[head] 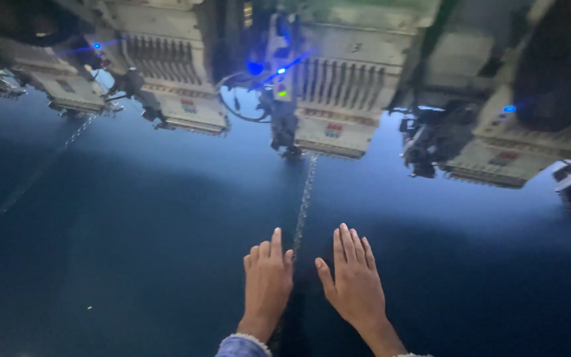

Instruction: The person operates a row of industrial embroidery machines, manually feeding chains into the needles and guiding the fabric. They also handle black spools, removing them from the machines and placing them into a waste basket.

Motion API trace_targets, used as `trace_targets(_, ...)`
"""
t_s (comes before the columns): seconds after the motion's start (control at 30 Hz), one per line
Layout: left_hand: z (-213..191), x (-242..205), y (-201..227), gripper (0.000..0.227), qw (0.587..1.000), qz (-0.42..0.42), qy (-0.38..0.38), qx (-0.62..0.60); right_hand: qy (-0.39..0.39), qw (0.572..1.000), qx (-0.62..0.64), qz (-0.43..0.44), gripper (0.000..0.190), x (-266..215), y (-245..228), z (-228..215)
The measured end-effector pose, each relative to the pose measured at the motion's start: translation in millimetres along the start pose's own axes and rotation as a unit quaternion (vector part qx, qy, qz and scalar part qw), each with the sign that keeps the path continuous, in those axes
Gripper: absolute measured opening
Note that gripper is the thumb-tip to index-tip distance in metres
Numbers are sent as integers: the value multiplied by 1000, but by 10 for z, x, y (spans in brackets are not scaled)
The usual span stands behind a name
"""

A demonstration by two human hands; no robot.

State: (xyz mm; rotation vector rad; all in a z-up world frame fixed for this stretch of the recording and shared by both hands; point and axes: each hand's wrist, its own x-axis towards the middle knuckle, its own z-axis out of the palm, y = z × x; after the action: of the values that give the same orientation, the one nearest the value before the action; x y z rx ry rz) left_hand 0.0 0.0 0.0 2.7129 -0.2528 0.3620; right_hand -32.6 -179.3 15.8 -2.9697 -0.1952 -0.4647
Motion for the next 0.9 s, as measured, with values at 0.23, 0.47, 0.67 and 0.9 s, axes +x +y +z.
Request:
trace_targets(0.23, -22, 481, -1063, 56, 994, 3, -41, -100, 102, 966, 211, 110, 29, 888, -935, 714)
trace_targets(0.47, 182, 961, -1569, 50, 981, 37, -36, -186, 141, 746, 511, 403, 21, 2091, -1181, 1078)
trace_targets(0.67, 386, 1314, -1757, 47, 979, 49, -30, -197, 220, 517, 632, 533, 54, 3023, -798, 1740)
trace_targets(0.9, 463, 1547, -1759, 44, 963, 27, -43, -265, 175, 513, 653, 529, 63, 3473, -518, 2028)
